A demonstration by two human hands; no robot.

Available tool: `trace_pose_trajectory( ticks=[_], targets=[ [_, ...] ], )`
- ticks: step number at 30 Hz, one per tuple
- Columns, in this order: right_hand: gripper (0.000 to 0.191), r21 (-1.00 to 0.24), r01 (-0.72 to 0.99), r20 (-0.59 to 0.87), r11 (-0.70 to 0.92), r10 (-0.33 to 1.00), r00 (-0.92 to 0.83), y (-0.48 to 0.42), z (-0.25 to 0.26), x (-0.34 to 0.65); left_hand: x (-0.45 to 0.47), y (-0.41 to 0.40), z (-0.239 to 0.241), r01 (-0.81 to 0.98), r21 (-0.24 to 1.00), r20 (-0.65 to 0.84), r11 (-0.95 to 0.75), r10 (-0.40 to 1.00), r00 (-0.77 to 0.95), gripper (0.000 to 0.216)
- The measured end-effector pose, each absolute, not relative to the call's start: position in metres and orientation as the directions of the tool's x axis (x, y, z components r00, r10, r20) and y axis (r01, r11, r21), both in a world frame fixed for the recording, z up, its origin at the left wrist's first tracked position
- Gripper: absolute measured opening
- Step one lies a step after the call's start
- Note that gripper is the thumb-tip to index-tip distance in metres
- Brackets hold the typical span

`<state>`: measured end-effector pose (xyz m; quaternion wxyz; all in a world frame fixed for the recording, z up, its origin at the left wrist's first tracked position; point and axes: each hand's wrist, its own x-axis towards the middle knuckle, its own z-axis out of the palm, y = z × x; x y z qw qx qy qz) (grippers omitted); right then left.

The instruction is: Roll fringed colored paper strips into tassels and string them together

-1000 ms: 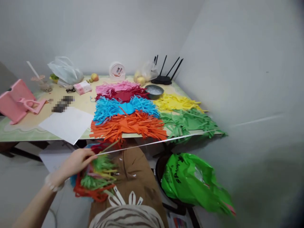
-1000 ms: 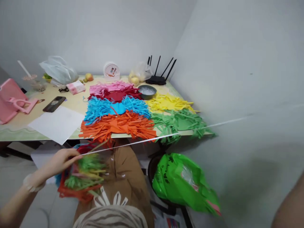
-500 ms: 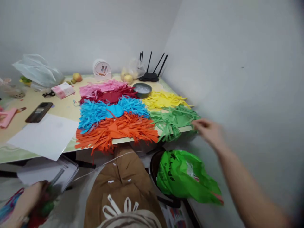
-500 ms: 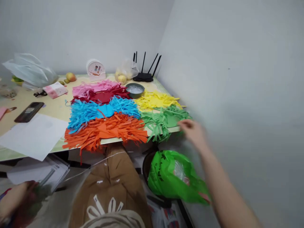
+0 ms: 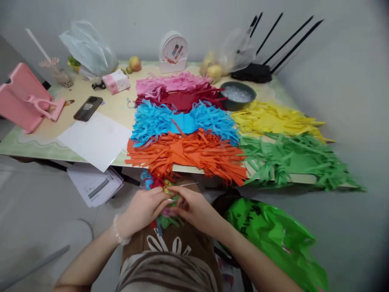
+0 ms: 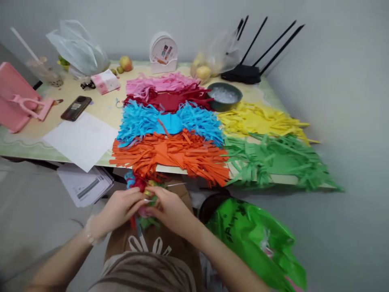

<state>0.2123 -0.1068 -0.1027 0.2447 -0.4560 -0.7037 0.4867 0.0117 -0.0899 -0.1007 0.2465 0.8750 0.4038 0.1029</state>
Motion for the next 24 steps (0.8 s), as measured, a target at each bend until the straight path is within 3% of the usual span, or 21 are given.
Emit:
trace_pose_trajectory(
  ticks=[2,5,7,9,16,21,24],
  targets=[
    [0.018,-0.912,0.401,-0.115,0.086,0.885,-0.451,-0.107,-0.106,0.210,0.018,-0.092,-0.095,0.584,0.625,-0.018,-0.519,0.737,0.675,0.035],
    [0.020,-0.889,0.445,-0.116,0.106,0.889,-0.443,-0.108,-0.101,0.233,0.009,-0.090,-0.086,0.543,0.755,-0.083,-0.368,0.768,0.635,0.026],
    [0.022,-0.856,0.505,-0.104,0.112,0.919,-0.380,-0.111,-0.095,0.255,-0.006,-0.086,-0.082,0.584,0.770,-0.132,-0.258,0.830,0.542,0.034],
    [0.023,-0.818,0.567,-0.097,0.103,0.945,-0.312,-0.114,-0.089,0.274,-0.022,-0.081,-0.080,0.628,0.751,-0.157,-0.203,0.869,0.469,0.028],
    [0.023,-0.778,0.621,-0.144,0.091,0.937,-0.318,-0.121,-0.080,0.285,-0.050,-0.075,-0.069,0.616,0.749,-0.218,-0.244,0.787,0.577,0.026],
    [0.038,-0.722,0.650,-0.073,0.238,0.908,-0.412,-0.125,-0.080,0.259,-0.046,-0.081,-0.052,0.541,0.765,-0.072,-0.350,0.788,0.612,0.021],
    [0.035,-0.631,0.703,-0.074,0.328,0.877,-0.475,-0.120,-0.090,0.242,-0.043,-0.086,-0.046,0.438,0.843,-0.027,-0.313,0.787,0.616,0.020]
  ],
)
